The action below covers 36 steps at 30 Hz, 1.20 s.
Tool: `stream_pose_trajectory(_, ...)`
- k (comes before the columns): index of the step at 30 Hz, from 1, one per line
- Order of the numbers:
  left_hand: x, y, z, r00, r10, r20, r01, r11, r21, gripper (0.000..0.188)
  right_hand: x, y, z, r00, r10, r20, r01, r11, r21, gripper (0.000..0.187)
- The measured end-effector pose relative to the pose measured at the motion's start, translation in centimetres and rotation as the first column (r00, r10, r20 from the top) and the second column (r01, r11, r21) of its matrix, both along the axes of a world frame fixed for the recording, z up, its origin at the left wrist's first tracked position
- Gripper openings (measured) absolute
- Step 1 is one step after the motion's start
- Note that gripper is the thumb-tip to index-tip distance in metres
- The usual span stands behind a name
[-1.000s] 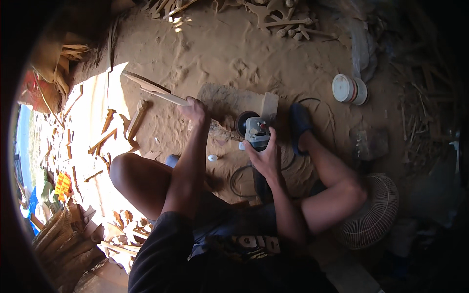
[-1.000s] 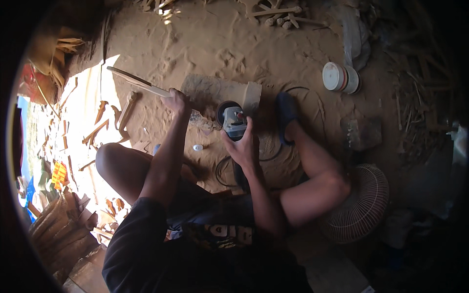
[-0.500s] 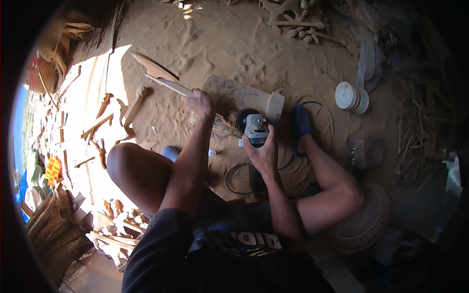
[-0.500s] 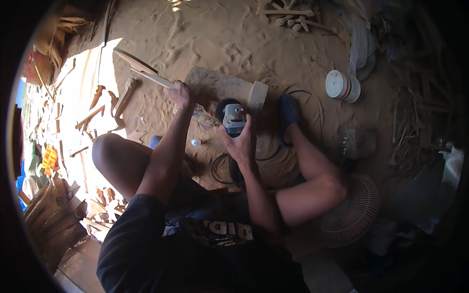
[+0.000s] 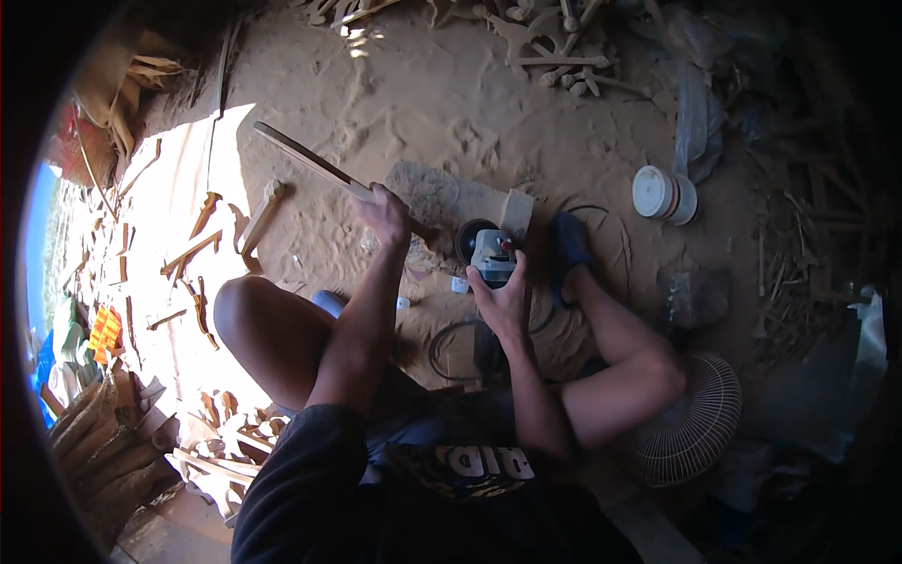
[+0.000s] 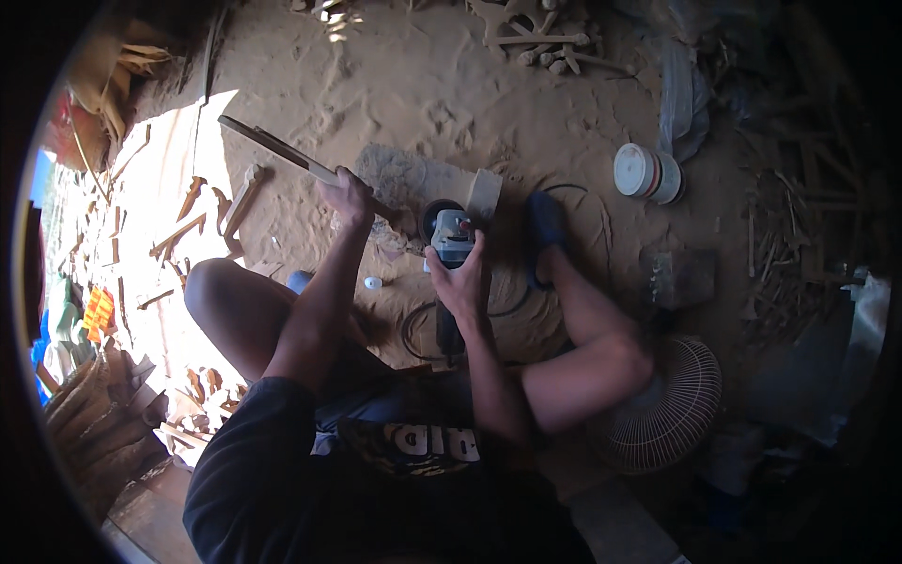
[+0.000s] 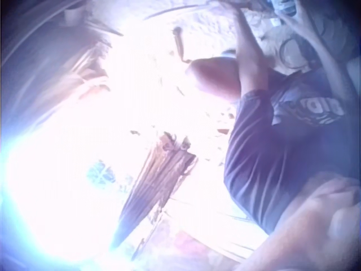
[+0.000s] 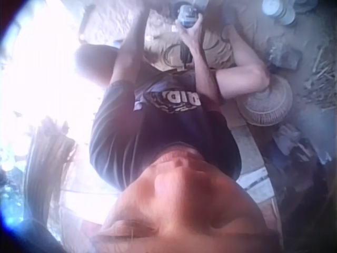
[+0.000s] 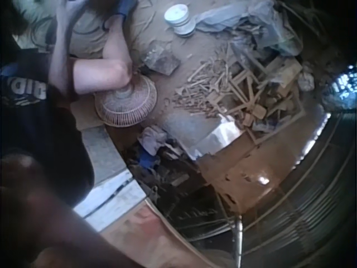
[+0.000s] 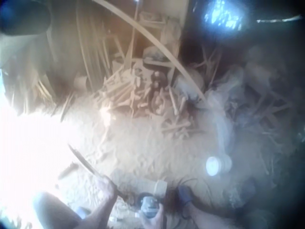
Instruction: The person uses an angle grinder to sand and smooth the edges of a wooden axe head, turning the object over to reach different parts of the surface.
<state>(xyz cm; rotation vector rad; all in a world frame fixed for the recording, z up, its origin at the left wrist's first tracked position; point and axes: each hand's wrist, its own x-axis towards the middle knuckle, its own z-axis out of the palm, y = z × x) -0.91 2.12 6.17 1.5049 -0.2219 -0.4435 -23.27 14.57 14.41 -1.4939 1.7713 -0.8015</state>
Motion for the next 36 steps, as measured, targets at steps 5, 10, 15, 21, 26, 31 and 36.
stream_pose_trajectory(5, -2.3, 0.1, 1.7, 0.99, -0.123, -0.068, 0.127, 0.99, 0.056, 0.017, -0.7, -0.1, -0.4, 0.995, 0.05, 0.088, -0.053, 0.998, 0.035, 0.098)
stream_pose_trajectory(10, -1.7, -0.3, 0.6, 0.993, -0.103, 0.055, 0.101, 0.994, 0.035, 0.02, 0.5, 0.5, -0.7, 0.999, 0.034, 0.022, -0.035, 0.998, 0.048, 0.093)
stream_pose_trajectory(15, -2.7, 0.4, 1.8, 0.988, -0.148, -0.035, 0.147, 0.988, -0.047, 0.021, 0.2, 0.7, -0.1, 1.0, -0.01, 0.003, 0.01, 0.998, 0.059, 0.096)
stream_pose_trajectory(21, -2.0, 0.3, 1.9, 0.989, -0.127, -0.075, 0.12, 0.989, -0.085, 0.017, -0.9, 0.9, 0.3, 0.999, -0.038, 0.019, 0.035, 0.994, 0.107, 0.1)
stream_pose_trajectory(26, -3.0, 0.6, 2.8, 0.979, -0.18, -0.1, 0.174, 0.982, -0.069, 0.016, -2.0, 0.5, 0.1, 0.993, -0.06, 0.099, 0.052, 0.995, 0.081, 0.099)
stream_pose_trajectory(31, -1.8, 0.4, 2.0, 0.984, -0.171, -0.046, 0.166, 0.98, -0.107, 0.016, -0.4, 0.4, -0.6, 0.993, 0.084, 0.079, -0.076, 0.992, -0.104, 0.092)
stream_pose_trajectory(36, -2.5, 0.3, 2.4, 0.982, -0.177, -0.069, 0.17, 0.98, -0.099, 0.016, -0.1, 0.7, -0.3, 0.999, 0.036, 0.029, -0.035, 0.999, -0.029, 0.089)
